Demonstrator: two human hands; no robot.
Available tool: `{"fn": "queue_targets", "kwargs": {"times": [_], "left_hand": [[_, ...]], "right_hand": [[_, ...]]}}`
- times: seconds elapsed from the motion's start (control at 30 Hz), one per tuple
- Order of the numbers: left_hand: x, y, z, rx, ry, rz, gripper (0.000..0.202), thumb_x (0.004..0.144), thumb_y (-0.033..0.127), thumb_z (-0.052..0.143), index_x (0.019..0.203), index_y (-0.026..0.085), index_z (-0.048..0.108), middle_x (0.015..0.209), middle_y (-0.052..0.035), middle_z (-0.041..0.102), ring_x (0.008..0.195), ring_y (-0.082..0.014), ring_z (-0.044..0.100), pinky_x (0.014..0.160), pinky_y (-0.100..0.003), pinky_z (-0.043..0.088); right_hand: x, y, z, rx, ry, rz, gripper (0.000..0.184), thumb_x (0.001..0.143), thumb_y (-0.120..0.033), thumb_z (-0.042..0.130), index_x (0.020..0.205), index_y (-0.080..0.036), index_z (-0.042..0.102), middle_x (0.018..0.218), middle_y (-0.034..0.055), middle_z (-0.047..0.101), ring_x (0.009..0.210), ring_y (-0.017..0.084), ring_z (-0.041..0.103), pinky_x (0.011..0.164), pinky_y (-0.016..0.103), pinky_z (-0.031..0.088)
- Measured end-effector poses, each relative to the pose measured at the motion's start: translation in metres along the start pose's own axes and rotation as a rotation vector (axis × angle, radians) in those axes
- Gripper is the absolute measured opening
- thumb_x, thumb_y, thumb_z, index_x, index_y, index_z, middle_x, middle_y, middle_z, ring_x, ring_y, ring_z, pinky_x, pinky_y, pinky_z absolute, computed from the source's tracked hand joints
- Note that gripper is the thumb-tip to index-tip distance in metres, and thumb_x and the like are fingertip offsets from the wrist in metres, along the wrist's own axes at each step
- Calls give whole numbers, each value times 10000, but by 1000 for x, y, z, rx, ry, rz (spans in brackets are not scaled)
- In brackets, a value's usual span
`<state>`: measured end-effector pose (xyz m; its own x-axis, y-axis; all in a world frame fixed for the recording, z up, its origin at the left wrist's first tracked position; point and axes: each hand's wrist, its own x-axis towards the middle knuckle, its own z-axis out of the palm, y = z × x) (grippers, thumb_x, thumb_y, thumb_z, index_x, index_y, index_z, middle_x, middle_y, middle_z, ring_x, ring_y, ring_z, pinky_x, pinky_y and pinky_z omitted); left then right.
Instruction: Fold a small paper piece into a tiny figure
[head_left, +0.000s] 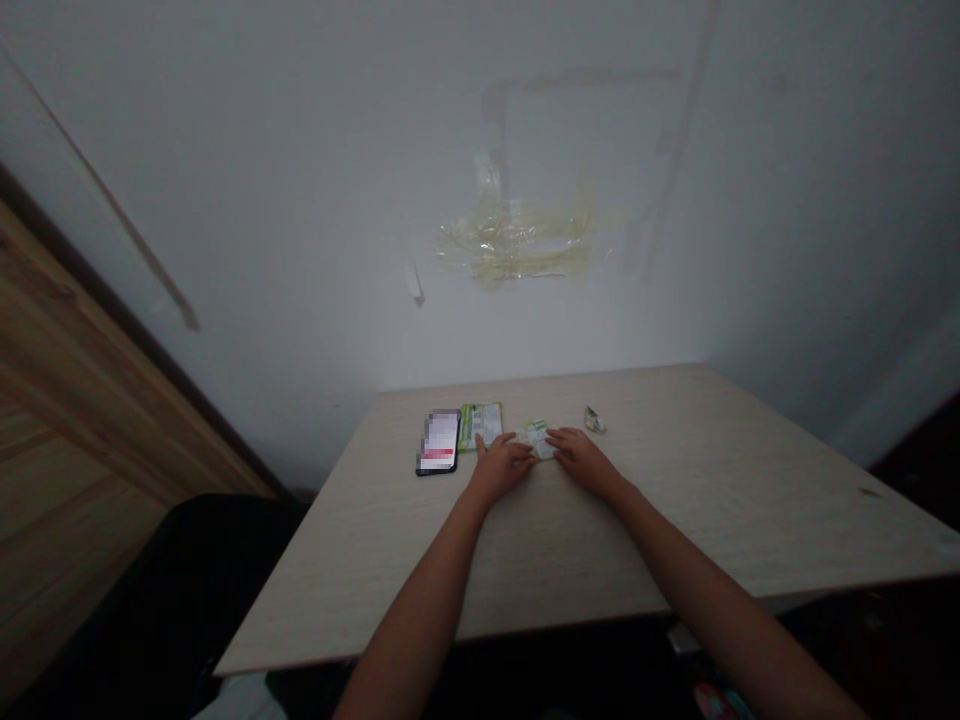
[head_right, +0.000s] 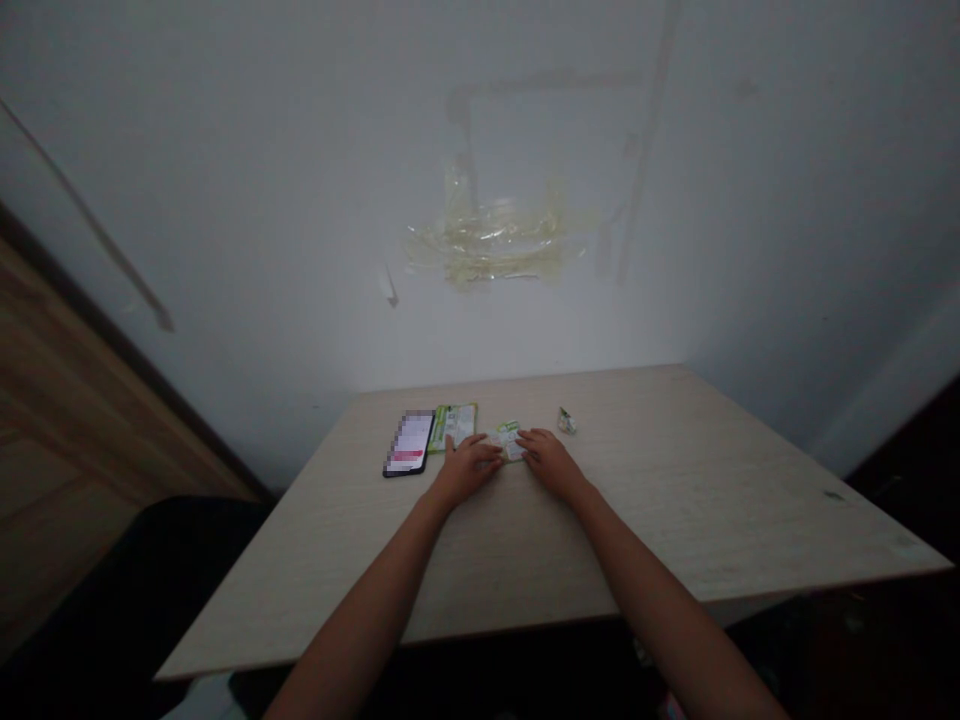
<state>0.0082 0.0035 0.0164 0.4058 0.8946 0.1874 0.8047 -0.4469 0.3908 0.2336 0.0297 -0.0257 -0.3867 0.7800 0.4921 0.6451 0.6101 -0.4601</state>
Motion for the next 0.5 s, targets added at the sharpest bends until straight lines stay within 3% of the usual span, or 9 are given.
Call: {"fn": "queue_targets", "kwargs": {"times": [0.13, 0.5], "left_hand": [[0, -6, 2, 117, 155, -67, 224, 938, 360, 534, 1061, 335, 720, 1289, -15, 661, 1342, -293, 426, 1092, -767, 12], [-2, -9, 4, 147, 147, -16, 231, 915, 411, 558, 1082, 383, 715, 1297, -2, 651, 1344, -299, 425, 1129, -727, 55]], "right_hand": [[0, 1, -2, -3, -2, 10, 382, 855, -168, 560, 1221, -188, 669, 1302, 119, 629, 1221, 263, 541, 1088, 504, 396], [1, -5, -8, 4, -12, 51, 337, 863, -204, 551, 1165, -195, 702, 1243, 99, 670, 1161, 257, 584, 1067, 459, 407]]}}
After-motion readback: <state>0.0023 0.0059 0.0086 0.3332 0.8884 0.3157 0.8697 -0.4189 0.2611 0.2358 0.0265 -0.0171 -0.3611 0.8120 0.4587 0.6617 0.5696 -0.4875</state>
